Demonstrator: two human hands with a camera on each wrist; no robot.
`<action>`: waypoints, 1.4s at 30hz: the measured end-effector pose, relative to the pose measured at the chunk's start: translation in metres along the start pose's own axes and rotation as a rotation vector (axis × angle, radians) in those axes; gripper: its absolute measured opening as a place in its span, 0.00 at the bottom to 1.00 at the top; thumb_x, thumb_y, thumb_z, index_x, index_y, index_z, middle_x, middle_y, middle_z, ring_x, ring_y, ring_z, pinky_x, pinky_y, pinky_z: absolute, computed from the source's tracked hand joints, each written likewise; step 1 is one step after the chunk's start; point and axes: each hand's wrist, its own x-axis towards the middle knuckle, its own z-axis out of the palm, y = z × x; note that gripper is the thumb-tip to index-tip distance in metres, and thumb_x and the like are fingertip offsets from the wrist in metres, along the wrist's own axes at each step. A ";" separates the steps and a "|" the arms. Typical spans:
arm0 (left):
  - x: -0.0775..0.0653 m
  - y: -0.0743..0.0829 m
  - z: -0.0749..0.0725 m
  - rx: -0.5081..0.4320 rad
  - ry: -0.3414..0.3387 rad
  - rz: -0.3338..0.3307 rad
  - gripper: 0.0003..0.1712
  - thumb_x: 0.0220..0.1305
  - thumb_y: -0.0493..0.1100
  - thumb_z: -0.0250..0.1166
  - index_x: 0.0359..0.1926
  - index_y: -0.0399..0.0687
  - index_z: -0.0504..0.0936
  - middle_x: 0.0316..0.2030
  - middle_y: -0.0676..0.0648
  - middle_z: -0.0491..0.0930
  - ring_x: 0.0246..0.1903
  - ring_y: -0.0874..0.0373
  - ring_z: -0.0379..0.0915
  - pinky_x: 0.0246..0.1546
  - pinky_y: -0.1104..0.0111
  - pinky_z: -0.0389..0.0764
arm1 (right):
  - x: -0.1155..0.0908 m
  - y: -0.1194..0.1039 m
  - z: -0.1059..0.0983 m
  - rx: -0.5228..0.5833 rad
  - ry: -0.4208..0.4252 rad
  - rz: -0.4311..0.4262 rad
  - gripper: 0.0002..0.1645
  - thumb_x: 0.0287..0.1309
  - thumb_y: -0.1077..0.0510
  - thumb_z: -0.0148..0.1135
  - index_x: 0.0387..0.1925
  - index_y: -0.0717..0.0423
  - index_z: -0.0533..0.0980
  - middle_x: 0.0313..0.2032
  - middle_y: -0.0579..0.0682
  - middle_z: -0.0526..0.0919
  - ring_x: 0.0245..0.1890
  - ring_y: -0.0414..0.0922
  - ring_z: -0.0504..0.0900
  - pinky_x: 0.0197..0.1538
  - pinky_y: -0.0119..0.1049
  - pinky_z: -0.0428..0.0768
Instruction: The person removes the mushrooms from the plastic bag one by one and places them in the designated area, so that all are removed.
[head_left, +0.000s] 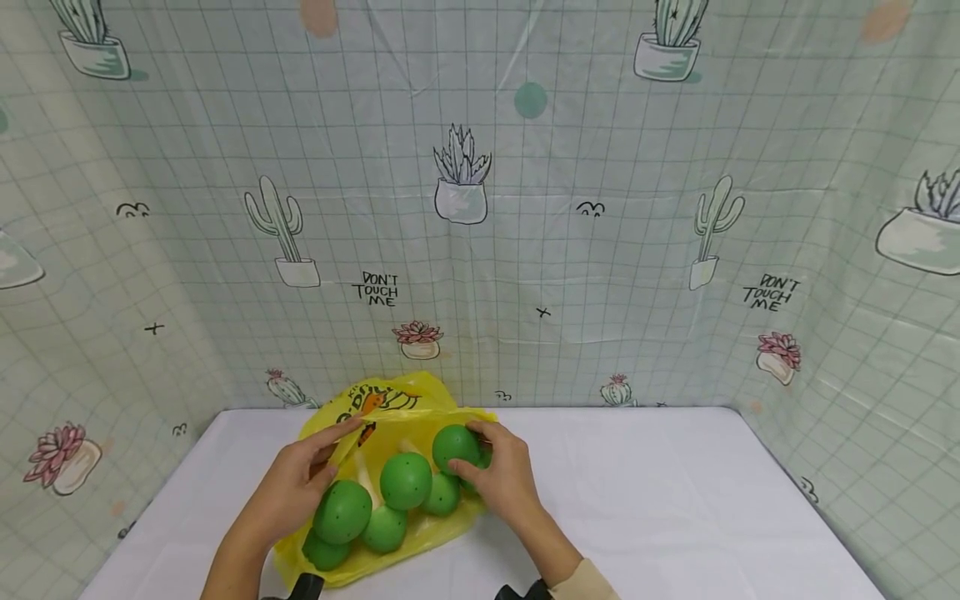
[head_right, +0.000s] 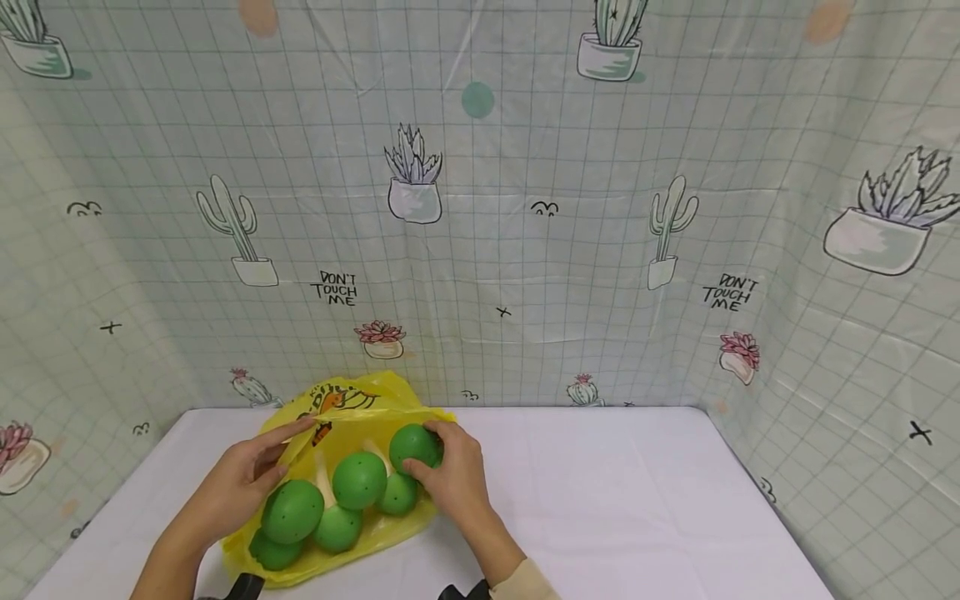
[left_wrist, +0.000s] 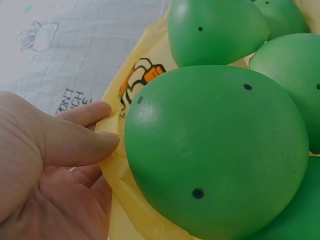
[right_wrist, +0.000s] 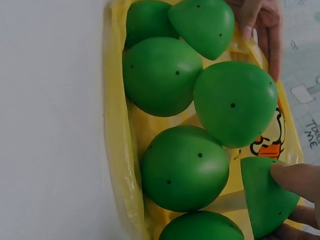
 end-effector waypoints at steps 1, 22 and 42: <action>0.000 0.000 0.000 0.004 0.003 -0.004 0.38 0.68 0.17 0.54 0.76 0.42 0.71 0.74 0.35 0.68 0.65 0.39 0.75 0.58 0.60 0.84 | 0.000 0.000 -0.001 0.005 0.000 -0.001 0.33 0.52 0.60 0.83 0.58 0.67 0.81 0.55 0.61 0.85 0.53 0.58 0.86 0.57 0.54 0.85; -0.001 0.001 -0.001 0.057 0.010 0.005 0.40 0.67 0.17 0.56 0.77 0.44 0.71 0.74 0.34 0.68 0.65 0.36 0.74 0.59 0.53 0.83 | 0.000 -0.011 -0.011 0.093 0.012 -0.020 0.31 0.54 0.61 0.81 0.58 0.67 0.81 0.54 0.59 0.86 0.53 0.57 0.87 0.57 0.50 0.86; -0.001 0.004 -0.002 0.032 -0.008 -0.014 0.40 0.67 0.17 0.56 0.77 0.43 0.70 0.76 0.34 0.65 0.68 0.35 0.70 0.62 0.50 0.81 | -0.002 -0.034 -0.025 0.226 0.033 -0.044 0.31 0.56 0.60 0.81 0.59 0.65 0.81 0.55 0.57 0.86 0.55 0.57 0.87 0.60 0.53 0.84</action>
